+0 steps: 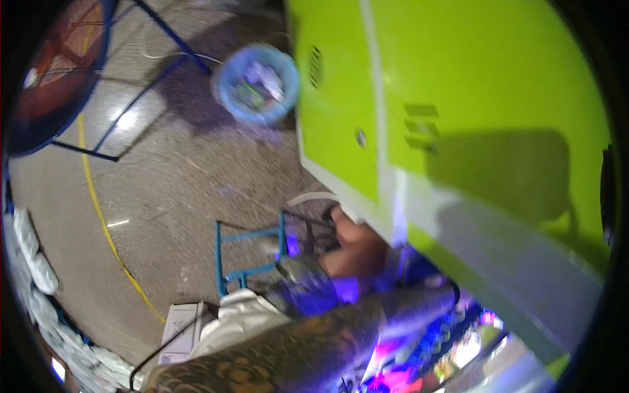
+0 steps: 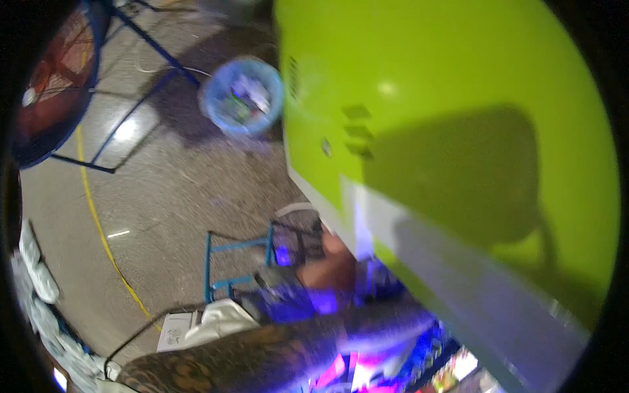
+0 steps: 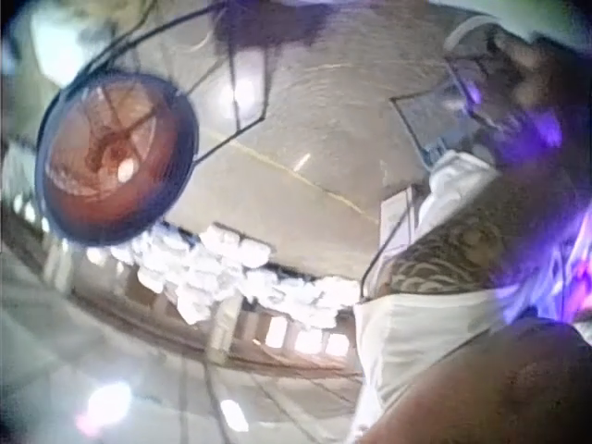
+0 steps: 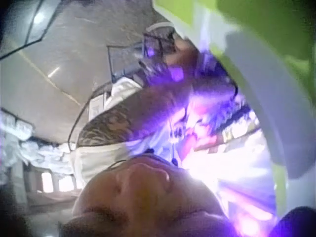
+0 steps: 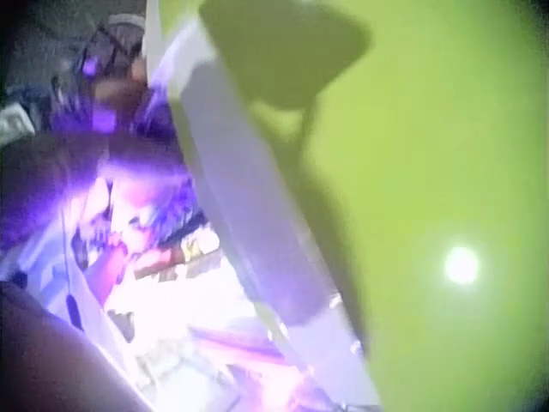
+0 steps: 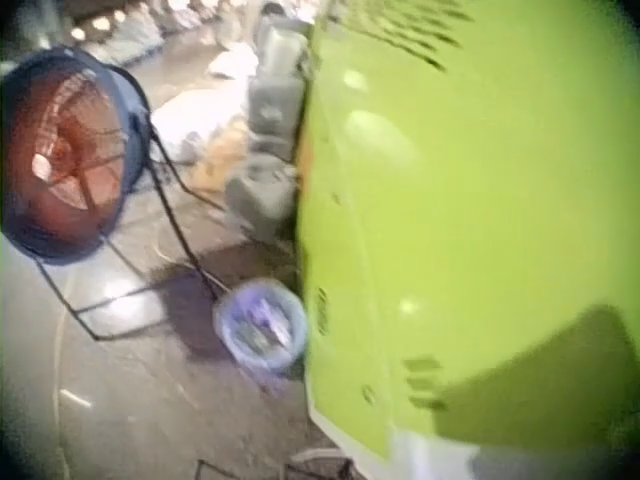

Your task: Applying adhesive to shoe upper components and inspecting them under UV light on an assembly line.

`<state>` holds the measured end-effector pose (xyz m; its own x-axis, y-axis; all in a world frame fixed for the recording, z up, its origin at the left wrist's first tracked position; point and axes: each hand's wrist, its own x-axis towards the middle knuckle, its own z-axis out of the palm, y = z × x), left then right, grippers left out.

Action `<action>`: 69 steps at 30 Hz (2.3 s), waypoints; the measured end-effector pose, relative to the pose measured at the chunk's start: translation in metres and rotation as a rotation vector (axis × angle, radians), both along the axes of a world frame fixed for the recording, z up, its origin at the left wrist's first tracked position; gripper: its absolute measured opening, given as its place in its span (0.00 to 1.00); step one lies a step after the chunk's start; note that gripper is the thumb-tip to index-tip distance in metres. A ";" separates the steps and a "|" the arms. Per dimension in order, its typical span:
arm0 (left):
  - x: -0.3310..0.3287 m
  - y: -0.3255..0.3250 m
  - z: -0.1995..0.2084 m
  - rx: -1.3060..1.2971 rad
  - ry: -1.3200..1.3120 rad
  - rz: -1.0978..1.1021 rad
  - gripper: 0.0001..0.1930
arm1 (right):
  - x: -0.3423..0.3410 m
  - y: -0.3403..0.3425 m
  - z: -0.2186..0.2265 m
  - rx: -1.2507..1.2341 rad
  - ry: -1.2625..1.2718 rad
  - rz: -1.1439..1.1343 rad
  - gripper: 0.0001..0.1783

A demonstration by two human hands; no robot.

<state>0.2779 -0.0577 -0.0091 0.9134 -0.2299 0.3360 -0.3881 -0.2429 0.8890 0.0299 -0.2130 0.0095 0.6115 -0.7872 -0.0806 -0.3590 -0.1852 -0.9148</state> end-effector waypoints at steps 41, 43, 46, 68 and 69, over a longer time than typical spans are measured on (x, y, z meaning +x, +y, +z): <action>0.050 -0.315 0.050 0.808 -0.826 -0.316 0.34 | -0.178 -0.099 -0.003 0.343 -0.466 -0.170 0.24; 0.055 -0.325 0.046 1.016 -0.863 -0.257 0.39 | -0.178 -0.100 -0.007 0.200 -0.363 -0.128 0.24; 0.058 -0.307 0.039 1.430 -0.871 -0.034 0.48 | -0.178 -0.094 -0.007 0.305 -0.411 -0.151 0.24; -0.281 -0.016 0.074 -0.295 -0.174 -0.289 0.47 | -0.132 0.010 0.041 -0.372 -0.233 0.231 0.19; -0.274 -0.003 0.068 -0.061 -0.327 -0.342 0.53 | -0.143 0.013 0.049 -0.283 -0.263 0.267 0.20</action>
